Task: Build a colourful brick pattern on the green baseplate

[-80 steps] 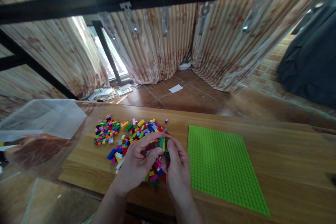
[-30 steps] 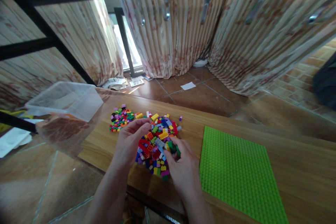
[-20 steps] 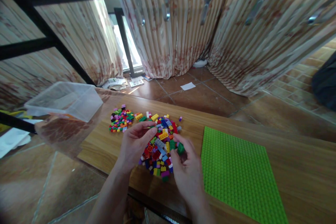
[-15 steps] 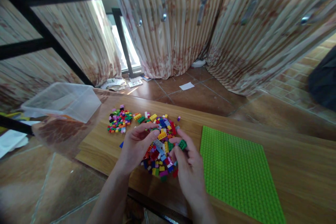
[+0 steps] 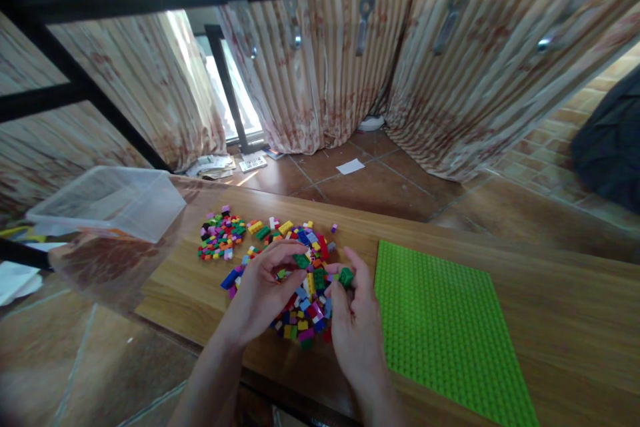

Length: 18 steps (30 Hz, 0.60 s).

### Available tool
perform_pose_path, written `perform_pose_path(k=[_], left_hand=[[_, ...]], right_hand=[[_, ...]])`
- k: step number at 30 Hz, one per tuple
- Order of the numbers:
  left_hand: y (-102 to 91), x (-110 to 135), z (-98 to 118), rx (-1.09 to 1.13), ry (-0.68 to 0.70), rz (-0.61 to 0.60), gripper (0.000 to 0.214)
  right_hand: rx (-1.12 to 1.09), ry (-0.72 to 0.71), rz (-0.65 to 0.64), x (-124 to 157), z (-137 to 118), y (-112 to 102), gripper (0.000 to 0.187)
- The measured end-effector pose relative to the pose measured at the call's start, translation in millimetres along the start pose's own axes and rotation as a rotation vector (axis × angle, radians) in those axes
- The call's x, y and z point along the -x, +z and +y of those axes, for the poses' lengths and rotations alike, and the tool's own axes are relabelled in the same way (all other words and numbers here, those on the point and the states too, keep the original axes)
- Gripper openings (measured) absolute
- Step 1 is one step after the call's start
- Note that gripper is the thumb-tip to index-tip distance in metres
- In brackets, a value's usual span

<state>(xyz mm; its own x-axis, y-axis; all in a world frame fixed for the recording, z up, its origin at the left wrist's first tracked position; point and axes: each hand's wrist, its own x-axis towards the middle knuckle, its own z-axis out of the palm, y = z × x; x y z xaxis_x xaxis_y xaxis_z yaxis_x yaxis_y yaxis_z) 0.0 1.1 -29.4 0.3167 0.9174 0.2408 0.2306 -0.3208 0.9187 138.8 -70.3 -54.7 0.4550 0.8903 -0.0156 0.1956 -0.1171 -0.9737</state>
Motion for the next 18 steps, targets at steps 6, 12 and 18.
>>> perform_pose_path(k=[6, 12, 18], left_hand=[[-0.6, 0, 0, -0.056, 0.003, -0.043, 0.032], [1.7, 2, 9, -0.087, 0.003, -0.082, 0.029], [13.7, 5, 15, -0.008, 0.088, -0.167, 0.035]], right_hand=[[-0.026, -0.032, -0.030, 2, -3, 0, 0.045], [-0.071, 0.013, 0.045, -1, 0, -1, 0.052], [-0.112, 0.019, 0.008, -2, 2, -1, 0.044]])
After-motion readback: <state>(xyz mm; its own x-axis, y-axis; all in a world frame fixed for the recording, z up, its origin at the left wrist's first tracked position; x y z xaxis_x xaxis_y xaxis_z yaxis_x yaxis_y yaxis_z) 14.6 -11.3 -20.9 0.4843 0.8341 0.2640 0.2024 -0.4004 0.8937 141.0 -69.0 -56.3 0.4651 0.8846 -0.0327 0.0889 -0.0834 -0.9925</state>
